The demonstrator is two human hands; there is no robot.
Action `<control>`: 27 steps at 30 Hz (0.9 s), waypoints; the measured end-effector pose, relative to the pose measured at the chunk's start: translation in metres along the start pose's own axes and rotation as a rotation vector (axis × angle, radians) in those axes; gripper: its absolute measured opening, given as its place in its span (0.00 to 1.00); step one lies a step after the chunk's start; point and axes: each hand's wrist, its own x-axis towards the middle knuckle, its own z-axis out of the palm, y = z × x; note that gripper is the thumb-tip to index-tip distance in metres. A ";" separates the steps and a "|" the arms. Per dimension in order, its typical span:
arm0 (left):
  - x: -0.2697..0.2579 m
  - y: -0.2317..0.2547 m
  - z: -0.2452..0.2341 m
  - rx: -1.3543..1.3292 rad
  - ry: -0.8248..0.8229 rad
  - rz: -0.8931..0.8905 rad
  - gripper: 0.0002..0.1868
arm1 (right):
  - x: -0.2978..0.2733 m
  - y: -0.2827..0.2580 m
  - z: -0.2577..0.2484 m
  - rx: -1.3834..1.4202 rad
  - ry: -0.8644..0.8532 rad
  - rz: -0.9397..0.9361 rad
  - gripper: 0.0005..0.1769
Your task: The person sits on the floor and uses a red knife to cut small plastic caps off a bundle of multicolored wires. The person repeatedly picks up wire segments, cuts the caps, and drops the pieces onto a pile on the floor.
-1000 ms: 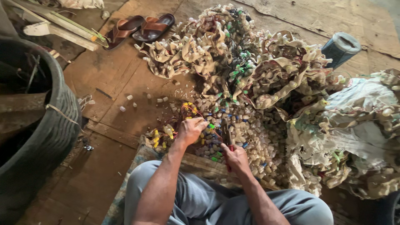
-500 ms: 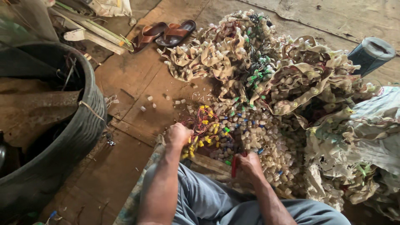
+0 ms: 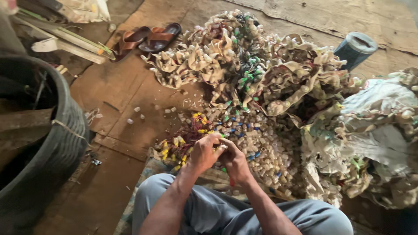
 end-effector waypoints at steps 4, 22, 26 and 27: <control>0.002 -0.019 0.012 -0.097 -0.124 -0.256 0.17 | 0.011 0.018 -0.018 0.175 0.230 0.310 0.16; -0.009 -0.046 0.031 0.264 -0.339 0.020 0.06 | 0.012 0.032 -0.037 0.215 0.162 0.455 0.15; -0.008 -0.049 0.031 0.265 -0.339 0.017 0.08 | 0.014 0.022 -0.035 0.385 0.204 0.533 0.18; -0.009 -0.050 0.031 0.288 -0.353 0.011 0.08 | 0.014 0.019 -0.034 0.426 0.251 0.649 0.17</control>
